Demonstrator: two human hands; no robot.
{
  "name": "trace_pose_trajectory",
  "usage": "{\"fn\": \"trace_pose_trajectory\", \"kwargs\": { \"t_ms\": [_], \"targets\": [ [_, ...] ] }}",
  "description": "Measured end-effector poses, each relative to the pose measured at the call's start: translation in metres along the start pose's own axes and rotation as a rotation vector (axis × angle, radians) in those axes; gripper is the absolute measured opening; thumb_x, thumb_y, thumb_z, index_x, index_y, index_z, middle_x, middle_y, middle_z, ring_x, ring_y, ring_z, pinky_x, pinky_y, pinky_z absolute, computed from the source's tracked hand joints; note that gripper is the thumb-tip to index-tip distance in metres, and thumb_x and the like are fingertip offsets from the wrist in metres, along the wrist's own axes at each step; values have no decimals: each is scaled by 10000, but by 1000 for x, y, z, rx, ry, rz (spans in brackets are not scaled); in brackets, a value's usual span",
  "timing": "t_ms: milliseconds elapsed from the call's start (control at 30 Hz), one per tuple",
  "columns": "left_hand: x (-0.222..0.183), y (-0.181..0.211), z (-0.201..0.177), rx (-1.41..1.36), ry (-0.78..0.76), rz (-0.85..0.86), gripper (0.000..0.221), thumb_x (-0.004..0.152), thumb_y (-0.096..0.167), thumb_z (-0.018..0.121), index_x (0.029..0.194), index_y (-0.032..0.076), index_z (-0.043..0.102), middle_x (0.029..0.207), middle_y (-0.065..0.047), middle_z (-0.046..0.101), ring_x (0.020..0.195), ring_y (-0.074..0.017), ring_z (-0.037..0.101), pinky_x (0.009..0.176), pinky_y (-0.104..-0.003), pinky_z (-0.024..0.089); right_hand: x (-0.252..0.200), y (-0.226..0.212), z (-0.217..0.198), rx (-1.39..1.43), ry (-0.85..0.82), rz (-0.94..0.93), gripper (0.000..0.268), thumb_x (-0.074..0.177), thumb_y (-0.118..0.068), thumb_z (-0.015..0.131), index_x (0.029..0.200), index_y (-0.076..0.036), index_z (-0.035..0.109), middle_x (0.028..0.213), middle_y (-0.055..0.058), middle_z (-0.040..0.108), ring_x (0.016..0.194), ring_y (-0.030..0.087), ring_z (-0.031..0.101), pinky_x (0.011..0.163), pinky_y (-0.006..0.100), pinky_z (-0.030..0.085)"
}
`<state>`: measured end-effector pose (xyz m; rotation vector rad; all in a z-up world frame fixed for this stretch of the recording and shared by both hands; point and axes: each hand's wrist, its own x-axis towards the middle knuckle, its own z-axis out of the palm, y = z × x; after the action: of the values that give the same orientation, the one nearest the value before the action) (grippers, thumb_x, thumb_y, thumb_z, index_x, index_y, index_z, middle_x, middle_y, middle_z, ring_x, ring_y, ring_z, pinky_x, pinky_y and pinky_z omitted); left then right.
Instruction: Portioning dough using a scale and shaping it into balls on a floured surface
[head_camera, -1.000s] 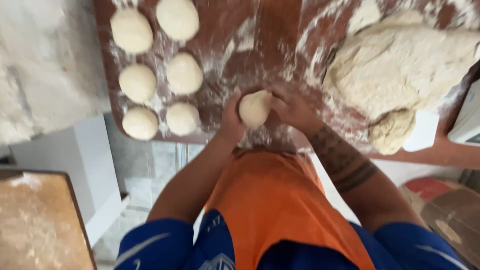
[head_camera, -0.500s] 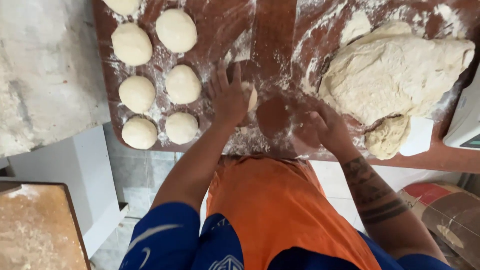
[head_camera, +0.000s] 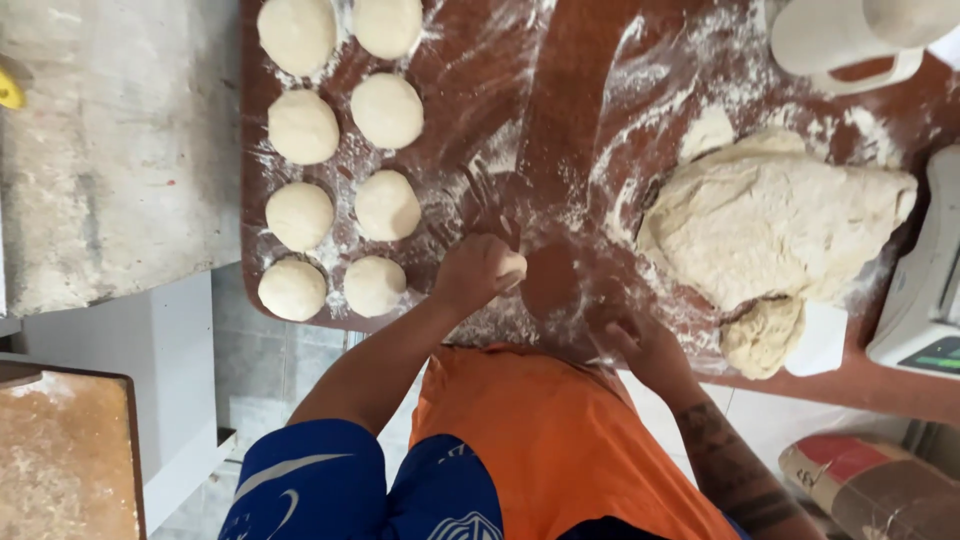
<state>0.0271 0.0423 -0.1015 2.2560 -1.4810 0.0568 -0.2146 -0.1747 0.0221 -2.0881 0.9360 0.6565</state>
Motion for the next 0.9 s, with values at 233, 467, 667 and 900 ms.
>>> {"fn": "trace_pose_trajectory", "kwargs": {
  "t_ms": [233,467,667,900],
  "targets": [
    [114,-65,12,-738,-125,-1245,733,926,695,648,1399,156,500,1345,-168,592,1269,-368,611,968,-525,529,-3,30,4,65,45,170,486,939,-527,652,1257,-162,698,1207,133,745,1149,321,712,1002,451,591],
    [259,-175,51,-643,328,-1186,685,922,659,637,1382,165,517,1398,-170,593,1326,-362,602,1137,-487,488,-12,18,2,109,53,302,527,939,-538,643,1324,-180,684,1285,124,731,1218,311,687,1083,460,549],
    [275,-168,8,-420,29,-1081,868,998,476,660,1617,132,159,1580,-316,278,1163,-469,646,922,-585,599,-24,29,13,216,102,371,502,939,-465,628,1307,-131,695,1291,114,743,1231,299,682,1066,433,521],
    [221,-273,129,405,139,-45,274,898,282,651,1124,231,797,1193,-203,752,1336,-488,513,932,-621,464,-37,30,31,236,126,333,501,907,-420,641,1346,-180,657,1207,28,791,1121,231,746,929,370,538]
  ]
}}
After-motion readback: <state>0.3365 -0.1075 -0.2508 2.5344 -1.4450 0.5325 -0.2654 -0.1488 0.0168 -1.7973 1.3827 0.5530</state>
